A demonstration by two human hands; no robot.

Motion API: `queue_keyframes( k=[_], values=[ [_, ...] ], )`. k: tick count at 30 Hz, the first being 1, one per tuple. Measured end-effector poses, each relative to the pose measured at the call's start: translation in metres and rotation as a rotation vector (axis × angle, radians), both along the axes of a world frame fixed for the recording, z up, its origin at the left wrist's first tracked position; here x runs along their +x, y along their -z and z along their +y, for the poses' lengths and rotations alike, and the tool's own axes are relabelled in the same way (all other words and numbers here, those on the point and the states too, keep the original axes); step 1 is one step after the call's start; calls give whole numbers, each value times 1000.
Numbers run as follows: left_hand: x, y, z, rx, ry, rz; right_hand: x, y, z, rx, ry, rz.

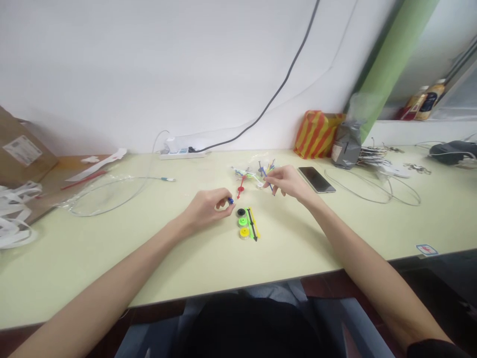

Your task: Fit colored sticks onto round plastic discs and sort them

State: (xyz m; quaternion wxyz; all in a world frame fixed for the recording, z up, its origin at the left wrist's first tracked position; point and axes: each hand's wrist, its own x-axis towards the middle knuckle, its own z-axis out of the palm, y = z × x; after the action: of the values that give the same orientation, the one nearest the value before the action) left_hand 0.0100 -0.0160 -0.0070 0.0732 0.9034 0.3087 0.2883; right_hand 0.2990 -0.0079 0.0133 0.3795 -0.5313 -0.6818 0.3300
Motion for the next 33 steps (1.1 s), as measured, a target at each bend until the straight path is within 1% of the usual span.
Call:
queue_keyframes(
  k=[3, 6, 11, 14, 20, 23, 26, 29, 33],
  values=[
    [-1, 1, 1, 1, -11, 1, 7, -1, 3, 5, 14, 105],
    [-2, 2, 2, -4, -15, 4, 7, -1, 2, -25, -24, 151],
    [-2, 3, 3, 1, -14, 7, -11, 0, -9, -136, -157, -9],
    [-2, 3, 3, 4, -9, 3, -24, 5, -14, -169, -208, -82],
    [0, 3, 2, 6, 1, 1, -39, 16, -22, -161, -310, -104],
    [0, 3, 1, 3, 6, 0, -42, 15, -26, -163, -331, -174],
    [0, 2, 1, -7, 4, 7, -42, 13, -28, -122, -370, -251],
    [1, 2, 0, -8, 3, 8, -41, 12, -29, -125, -409, -271],
    [1, 3, 0, -6, 6, 8, -41, 11, -32, -137, -425, -306]
  ],
)
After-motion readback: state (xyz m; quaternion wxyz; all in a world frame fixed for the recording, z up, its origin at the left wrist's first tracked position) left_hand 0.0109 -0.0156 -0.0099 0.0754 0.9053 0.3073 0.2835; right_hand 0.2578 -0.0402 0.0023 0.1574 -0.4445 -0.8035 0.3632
